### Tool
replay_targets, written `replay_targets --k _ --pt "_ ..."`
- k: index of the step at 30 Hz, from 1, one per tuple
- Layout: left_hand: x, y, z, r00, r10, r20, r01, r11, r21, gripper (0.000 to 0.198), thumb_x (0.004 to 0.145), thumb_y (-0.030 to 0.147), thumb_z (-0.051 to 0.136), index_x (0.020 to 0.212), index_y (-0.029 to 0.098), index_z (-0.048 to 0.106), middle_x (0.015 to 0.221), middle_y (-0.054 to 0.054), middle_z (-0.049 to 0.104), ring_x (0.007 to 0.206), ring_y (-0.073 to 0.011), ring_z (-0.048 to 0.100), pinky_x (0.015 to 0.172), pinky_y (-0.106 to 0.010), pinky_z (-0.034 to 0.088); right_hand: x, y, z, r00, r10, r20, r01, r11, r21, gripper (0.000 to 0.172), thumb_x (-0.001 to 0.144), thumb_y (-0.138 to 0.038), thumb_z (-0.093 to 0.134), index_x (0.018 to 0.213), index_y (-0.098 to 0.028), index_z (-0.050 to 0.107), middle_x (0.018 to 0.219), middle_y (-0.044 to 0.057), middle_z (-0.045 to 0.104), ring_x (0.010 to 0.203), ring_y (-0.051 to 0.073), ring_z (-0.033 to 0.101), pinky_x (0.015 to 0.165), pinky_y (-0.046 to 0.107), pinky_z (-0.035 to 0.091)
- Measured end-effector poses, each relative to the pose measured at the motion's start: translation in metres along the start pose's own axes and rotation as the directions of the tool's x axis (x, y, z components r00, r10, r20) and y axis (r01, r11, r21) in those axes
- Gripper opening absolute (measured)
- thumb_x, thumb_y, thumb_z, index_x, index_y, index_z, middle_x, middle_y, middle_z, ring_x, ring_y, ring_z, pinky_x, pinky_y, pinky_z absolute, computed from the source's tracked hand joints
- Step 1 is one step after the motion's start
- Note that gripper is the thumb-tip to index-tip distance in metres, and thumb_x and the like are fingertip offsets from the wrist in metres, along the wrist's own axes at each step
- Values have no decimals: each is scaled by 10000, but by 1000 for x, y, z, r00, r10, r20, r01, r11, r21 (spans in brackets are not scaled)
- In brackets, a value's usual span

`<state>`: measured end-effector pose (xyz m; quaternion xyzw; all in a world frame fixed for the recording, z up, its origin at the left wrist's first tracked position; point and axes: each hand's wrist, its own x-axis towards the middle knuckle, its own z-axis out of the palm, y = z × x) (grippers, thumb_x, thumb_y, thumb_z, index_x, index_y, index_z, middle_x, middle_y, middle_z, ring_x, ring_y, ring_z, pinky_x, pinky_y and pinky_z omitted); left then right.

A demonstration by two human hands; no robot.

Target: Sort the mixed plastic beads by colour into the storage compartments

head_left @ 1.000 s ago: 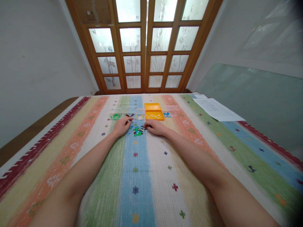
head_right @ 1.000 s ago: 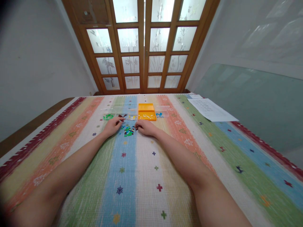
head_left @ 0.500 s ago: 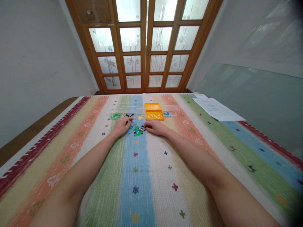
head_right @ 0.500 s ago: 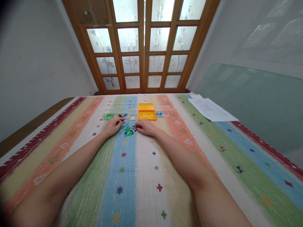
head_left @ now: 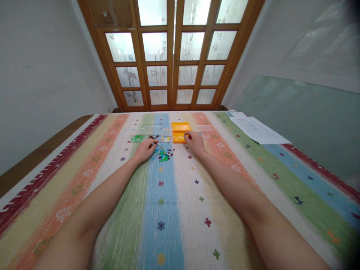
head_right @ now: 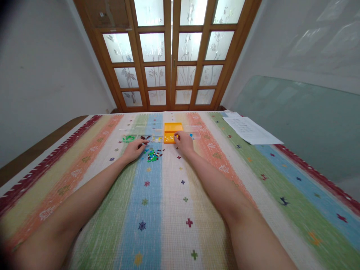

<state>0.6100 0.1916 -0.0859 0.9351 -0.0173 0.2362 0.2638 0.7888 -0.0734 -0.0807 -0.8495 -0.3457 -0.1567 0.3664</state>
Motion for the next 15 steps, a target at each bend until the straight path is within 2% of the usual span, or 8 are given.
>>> replay_targets --k 2,5,10,15 --pt "0 0 0 1000 0 3 0 1000 2 304 989 274 523 1189 202 741 1083 -64 747 915 -205 672 848 -341 511 1 5 0 998 57 -13 -58 998 -13 168 949 -258 568 995 -212 723 906 46 716 778 198 604 696 302 392" --pt "0 -1 0 1000 2 20 -1 1000 -3 294 984 274 528 1172 211 745 1098 -61 752 961 -210 682 882 -345 516 1 5 0 998 56 0 -56 998 -25 183 964 -251 553 1005 -214 727 975 63 734 827 212 622 734 312 416" --pt "1 0 -2 993 32 110 -30 999 -20 275 951 242 562 1142 222 758 1105 -59 763 1015 -225 686 941 -379 523 -2 -8 -1 991 -114 70 117 992 -40 172 988 -238 553 1016 -192 716 992 102 721 897 237 627 814 337 441" --pt "3 5 -7 973 133 186 -121 990 -76 261 936 183 563 1049 236 793 1057 -56 764 1048 -220 679 995 -389 514 -8 -18 3 957 -246 151 250 968 -7 164 1001 -229 556 1010 -198 716 1023 101 725 972 240 630 856 338 451"
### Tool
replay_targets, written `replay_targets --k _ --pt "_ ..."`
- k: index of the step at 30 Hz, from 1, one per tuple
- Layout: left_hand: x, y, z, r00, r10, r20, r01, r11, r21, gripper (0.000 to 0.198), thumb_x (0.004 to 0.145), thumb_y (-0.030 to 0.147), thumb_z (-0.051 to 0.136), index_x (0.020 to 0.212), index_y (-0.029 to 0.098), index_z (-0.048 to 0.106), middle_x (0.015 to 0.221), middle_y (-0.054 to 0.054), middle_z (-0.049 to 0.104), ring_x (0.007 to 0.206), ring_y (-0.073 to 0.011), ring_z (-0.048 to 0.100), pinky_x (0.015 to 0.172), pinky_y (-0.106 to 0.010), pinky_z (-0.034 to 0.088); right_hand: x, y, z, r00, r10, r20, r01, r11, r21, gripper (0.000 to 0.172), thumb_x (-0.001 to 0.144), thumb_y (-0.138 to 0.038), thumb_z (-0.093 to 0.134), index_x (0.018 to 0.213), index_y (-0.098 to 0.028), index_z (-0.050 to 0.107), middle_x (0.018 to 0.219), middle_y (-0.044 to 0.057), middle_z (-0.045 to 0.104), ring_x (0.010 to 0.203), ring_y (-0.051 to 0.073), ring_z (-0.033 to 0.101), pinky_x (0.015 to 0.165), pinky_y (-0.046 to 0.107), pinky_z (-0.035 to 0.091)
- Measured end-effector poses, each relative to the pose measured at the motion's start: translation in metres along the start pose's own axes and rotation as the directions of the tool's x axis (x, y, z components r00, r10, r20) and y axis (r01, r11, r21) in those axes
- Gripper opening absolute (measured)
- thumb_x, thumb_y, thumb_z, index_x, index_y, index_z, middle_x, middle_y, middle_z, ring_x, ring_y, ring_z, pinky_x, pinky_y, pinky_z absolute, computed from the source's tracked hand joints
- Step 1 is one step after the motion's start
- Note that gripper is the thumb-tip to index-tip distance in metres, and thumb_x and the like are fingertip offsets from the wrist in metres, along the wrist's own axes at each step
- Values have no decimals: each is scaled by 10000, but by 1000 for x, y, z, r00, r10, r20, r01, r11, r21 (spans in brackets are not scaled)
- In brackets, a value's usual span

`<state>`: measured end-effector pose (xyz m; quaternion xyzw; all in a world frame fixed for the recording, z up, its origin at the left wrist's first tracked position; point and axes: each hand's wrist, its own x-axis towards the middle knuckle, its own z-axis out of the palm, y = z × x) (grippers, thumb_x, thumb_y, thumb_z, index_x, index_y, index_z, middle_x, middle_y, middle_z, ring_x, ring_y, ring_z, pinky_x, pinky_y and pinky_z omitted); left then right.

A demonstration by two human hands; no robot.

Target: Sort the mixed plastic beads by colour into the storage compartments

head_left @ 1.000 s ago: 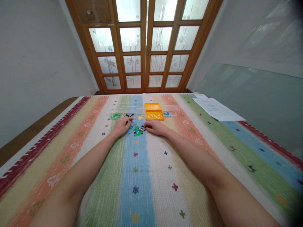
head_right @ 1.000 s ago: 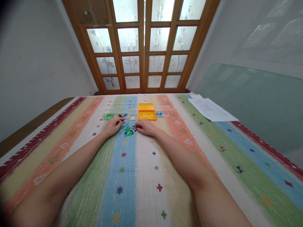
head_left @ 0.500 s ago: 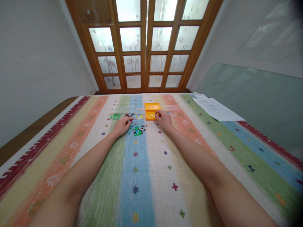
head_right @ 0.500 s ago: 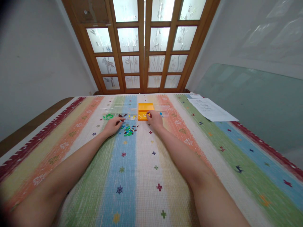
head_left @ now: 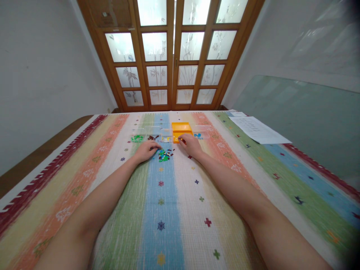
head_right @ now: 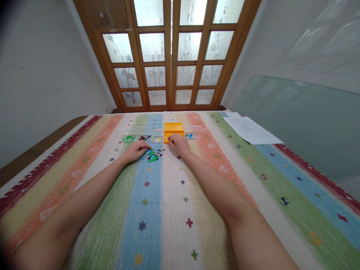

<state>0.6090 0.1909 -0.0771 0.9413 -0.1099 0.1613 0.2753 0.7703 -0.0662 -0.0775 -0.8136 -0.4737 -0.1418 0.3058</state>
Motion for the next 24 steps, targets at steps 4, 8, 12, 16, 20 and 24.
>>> replay_targets --k 4,8,12,16,20,24 --pt "-1 3 -2 999 49 3 -49 998 -32 240 923 187 602 1038 247 805 1046 -58 750 1027 -215 678 995 -382 514 -1 0 5 998 -46 46 46 999 -1 165 1002 -232 563 1014 -202 725 1031 97 731 975 233 633 858 331 454" --pt "-2 4 -3 998 66 19 -65 997 -44 227 935 222 613 1051 255 805 1067 -61 732 1030 -212 671 993 -375 511 -2 -1 6 995 -72 69 72 997 2 168 1004 -232 565 1031 -198 727 1048 93 737 970 230 639 855 330 451" --pt "-2 5 -3 997 77 33 -76 997 -27 217 929 246 636 1080 246 793 1095 -66 725 1059 -220 660 1013 -384 501 -2 -6 3 991 -95 91 96 995 -7 169 1012 -242 567 1045 -195 726 1047 94 738 963 227 639 842 324 442" --pt "-1 7 0 998 47 33 -47 999 23 197 922 248 645 1058 242 787 1083 -67 725 1062 -231 655 1011 -397 499 -3 -10 1 988 -102 114 104 994 -17 167 1020 -259 569 1049 -198 722 1034 98 734 957 228 635 833 319 434" --pt "0 13 4 1000 16 12 -17 997 74 145 915 242 655 995 232 776 1031 -64 725 1025 -239 650 972 -399 502 -4 -11 2 981 -142 129 146 989 -23 182 1034 -259 544 1058 -203 716 1023 97 727 949 225 628 829 317 423" --pt "2 20 6 1000 -1 -15 2 996 87 111 917 249 662 954 233 766 988 -56 718 1007 -244 642 956 -404 497 -5 -16 3 971 -189 148 194 981 -16 177 1033 -267 546 1052 -213 714 998 91 717 934 223 617 826 319 412"
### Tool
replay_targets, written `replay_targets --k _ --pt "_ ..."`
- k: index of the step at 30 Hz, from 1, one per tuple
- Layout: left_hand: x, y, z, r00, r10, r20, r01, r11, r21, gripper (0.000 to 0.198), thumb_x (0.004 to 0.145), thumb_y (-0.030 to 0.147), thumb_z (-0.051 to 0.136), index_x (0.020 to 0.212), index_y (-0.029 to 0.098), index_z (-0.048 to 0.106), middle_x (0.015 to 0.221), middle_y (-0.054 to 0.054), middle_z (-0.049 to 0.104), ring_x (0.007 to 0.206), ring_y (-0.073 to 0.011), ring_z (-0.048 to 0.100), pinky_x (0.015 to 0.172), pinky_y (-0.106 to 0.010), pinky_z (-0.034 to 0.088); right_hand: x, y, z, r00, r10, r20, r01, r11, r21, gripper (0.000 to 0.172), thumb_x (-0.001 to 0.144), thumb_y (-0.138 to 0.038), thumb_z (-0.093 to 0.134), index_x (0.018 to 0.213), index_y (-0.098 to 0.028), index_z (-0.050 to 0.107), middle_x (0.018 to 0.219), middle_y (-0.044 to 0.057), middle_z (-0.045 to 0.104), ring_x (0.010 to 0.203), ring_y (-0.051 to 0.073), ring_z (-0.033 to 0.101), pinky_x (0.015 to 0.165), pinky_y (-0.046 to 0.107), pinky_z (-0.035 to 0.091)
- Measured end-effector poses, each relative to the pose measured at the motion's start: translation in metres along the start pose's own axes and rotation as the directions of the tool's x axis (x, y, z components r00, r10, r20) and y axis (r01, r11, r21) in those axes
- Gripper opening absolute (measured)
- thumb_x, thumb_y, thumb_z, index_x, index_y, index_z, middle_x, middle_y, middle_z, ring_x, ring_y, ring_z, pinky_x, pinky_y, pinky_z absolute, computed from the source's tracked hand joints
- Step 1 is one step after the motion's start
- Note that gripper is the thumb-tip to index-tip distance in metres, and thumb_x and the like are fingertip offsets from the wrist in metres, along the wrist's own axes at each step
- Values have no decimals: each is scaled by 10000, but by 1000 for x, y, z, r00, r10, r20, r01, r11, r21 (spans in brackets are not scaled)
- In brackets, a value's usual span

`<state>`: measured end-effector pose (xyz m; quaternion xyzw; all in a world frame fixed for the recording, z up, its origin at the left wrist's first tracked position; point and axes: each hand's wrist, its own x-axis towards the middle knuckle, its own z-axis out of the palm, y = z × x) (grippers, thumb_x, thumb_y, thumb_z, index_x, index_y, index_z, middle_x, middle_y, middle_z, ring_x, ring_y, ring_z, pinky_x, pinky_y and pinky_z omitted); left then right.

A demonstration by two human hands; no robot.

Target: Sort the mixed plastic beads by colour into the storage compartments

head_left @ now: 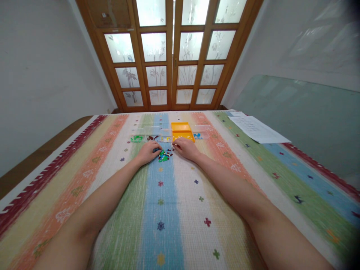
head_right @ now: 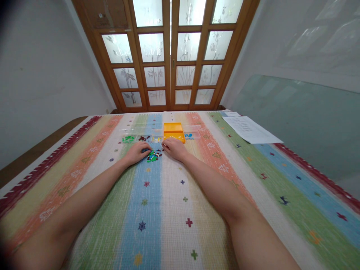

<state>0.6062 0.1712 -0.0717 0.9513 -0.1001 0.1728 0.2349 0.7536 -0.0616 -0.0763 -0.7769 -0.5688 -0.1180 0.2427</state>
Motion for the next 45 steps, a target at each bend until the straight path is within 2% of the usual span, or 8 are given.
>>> replay_targets --k 5,10,23,29,34,40,42,45 --pt "3 13 -2 995 -42 -87 36 997 -65 88 920 255 665 930 230 749 984 -48 706 1009 -232 632 933 -383 498 1 -11 1 999 -49 14 49 998 44 160 1025 -308 578 1034 -223 712 936 62 693 893 208 598 816 309 403" --pt "5 22 -2 993 -68 -98 47 980 -195 110 931 289 659 943 219 743 990 -51 695 930 -201 623 777 -315 503 3 -19 -1 998 -54 15 51 989 137 173 1009 -367 625 1071 -231 713 875 39 660 863 199 588 813 300 408" --pt "5 28 3 990 -31 -136 -6 965 -261 115 935 291 681 968 207 752 950 -40 684 856 -172 614 757 -304 502 3 -27 -1 995 -102 4 99 973 207 152 1019 -338 601 1004 -233 710 866 38 647 847 193 580 808 296 407" --pt "5 19 0 984 -106 -142 90 989 -116 124 949 280 637 950 219 745 936 -42 687 872 -195 618 782 -323 506 2 -1 -6 991 80 -104 -73 995 73 158 1008 -329 591 976 -219 701 905 69 675 878 219 587 809 315 405" --pt "2 -4 -8 989 -104 -107 103 995 -17 146 939 256 613 910 204 746 925 -53 688 834 -202 615 794 -344 490 -3 42 -21 860 377 -343 -391 920 30 192 991 -324 546 947 -198 684 860 83 665 811 233 569 760 338 397" --pt "-3 -26 -14 999 -43 1 43 999 -19 165 920 232 587 910 203 749 908 -43 702 841 -197 625 785 -322 476 -11 78 -29 658 622 -425 -657 750 81 273 1005 -386 489 885 -200 648 865 86 662 755 220 540 674 328 340" --pt "-4 -29 -16 999 -23 34 24 1000 -17 169 909 220 587 925 203 754 936 -43 710 871 -199 632 803 -322 478 -12 82 -28 630 642 -436 -685 724 76 272 1001 -377 497 844 -202 634 861 79 666 755 213 541 659 324 317" --pt "-5 -30 -18 996 -4 85 6 1000 -28 171 887 213 601 952 203 759 965 -42 711 882 -195 635 812 -318 484 -12 81 -26 640 635 -432 -678 731 71 256 994 -344 504 810 -204 616 852 68 671 754 201 545 646 319 294"
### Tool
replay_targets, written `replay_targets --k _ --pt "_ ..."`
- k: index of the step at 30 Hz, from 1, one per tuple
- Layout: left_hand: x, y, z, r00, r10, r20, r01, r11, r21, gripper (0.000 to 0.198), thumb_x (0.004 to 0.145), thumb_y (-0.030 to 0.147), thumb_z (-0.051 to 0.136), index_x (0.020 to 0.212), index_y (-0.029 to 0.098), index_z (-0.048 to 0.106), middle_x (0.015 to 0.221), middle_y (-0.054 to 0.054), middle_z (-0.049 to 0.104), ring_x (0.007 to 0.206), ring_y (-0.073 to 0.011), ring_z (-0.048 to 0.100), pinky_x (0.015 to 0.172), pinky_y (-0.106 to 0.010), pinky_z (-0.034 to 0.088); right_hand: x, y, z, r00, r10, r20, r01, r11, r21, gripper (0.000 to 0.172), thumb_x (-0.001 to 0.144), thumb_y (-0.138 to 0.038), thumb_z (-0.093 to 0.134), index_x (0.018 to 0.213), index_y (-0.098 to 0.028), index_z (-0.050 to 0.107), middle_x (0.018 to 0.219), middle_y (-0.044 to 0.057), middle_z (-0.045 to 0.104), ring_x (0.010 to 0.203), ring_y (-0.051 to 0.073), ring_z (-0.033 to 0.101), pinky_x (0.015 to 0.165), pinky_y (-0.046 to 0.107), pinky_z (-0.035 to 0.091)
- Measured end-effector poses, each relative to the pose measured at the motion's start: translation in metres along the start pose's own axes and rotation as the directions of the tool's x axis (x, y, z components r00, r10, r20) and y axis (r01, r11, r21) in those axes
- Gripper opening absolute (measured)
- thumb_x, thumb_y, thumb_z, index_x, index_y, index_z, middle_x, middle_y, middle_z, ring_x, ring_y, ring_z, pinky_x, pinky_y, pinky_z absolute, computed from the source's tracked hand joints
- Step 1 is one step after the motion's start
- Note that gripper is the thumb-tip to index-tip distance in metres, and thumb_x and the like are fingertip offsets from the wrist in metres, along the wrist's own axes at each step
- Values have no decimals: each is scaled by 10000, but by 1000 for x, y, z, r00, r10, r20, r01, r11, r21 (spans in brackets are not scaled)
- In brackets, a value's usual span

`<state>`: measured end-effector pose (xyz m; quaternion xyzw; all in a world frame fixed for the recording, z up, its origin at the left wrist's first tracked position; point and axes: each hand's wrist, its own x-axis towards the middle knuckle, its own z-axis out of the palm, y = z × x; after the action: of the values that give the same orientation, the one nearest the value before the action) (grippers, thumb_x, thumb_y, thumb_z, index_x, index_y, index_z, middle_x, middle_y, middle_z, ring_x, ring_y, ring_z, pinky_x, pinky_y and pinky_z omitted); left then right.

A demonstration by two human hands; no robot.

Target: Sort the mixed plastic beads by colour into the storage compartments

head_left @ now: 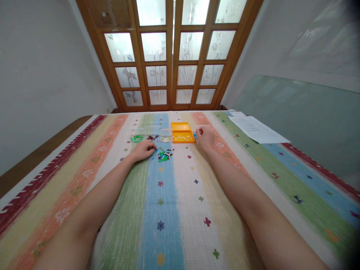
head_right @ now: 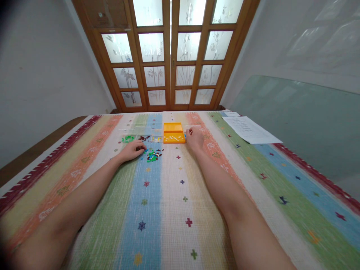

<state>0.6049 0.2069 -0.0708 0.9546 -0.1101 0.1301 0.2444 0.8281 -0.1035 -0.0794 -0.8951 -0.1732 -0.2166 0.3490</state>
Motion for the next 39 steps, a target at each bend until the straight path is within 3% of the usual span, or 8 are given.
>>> replay_targets --k 18,29,33,39 --pt "1 -4 0 999 38 30 -37 999 -30 185 937 284 590 952 204 757 967 -59 703 938 -209 638 862 -335 484 -24 -32 6 953 -283 104 279 959 57 191 943 -266 535 780 -203 614 810 59 665 736 196 558 677 313 336" --pt "1 -2 3 1000 17 14 -17 1000 -6 118 896 242 628 919 203 738 949 -49 698 895 -199 631 814 -321 476 -26 -34 6 926 -348 146 338 937 87 196 955 -267 539 783 -206 611 813 55 666 748 199 566 699 306 354" --pt "2 0 6 1000 4 -11 -4 999 36 98 899 265 641 868 197 705 894 -48 678 862 -204 616 791 -328 469 -29 -39 4 873 -440 209 430 898 94 205 974 -273 545 797 -201 620 820 56 673 757 199 566 706 303 349" --pt "2 2 5 1000 12 -8 -12 1000 10 137 927 254 594 905 193 715 923 -54 680 873 -202 618 812 -331 478 -40 -54 0 713 -601 361 591 793 152 202 1008 -281 543 889 -199 683 887 67 710 829 204 599 752 296 359"
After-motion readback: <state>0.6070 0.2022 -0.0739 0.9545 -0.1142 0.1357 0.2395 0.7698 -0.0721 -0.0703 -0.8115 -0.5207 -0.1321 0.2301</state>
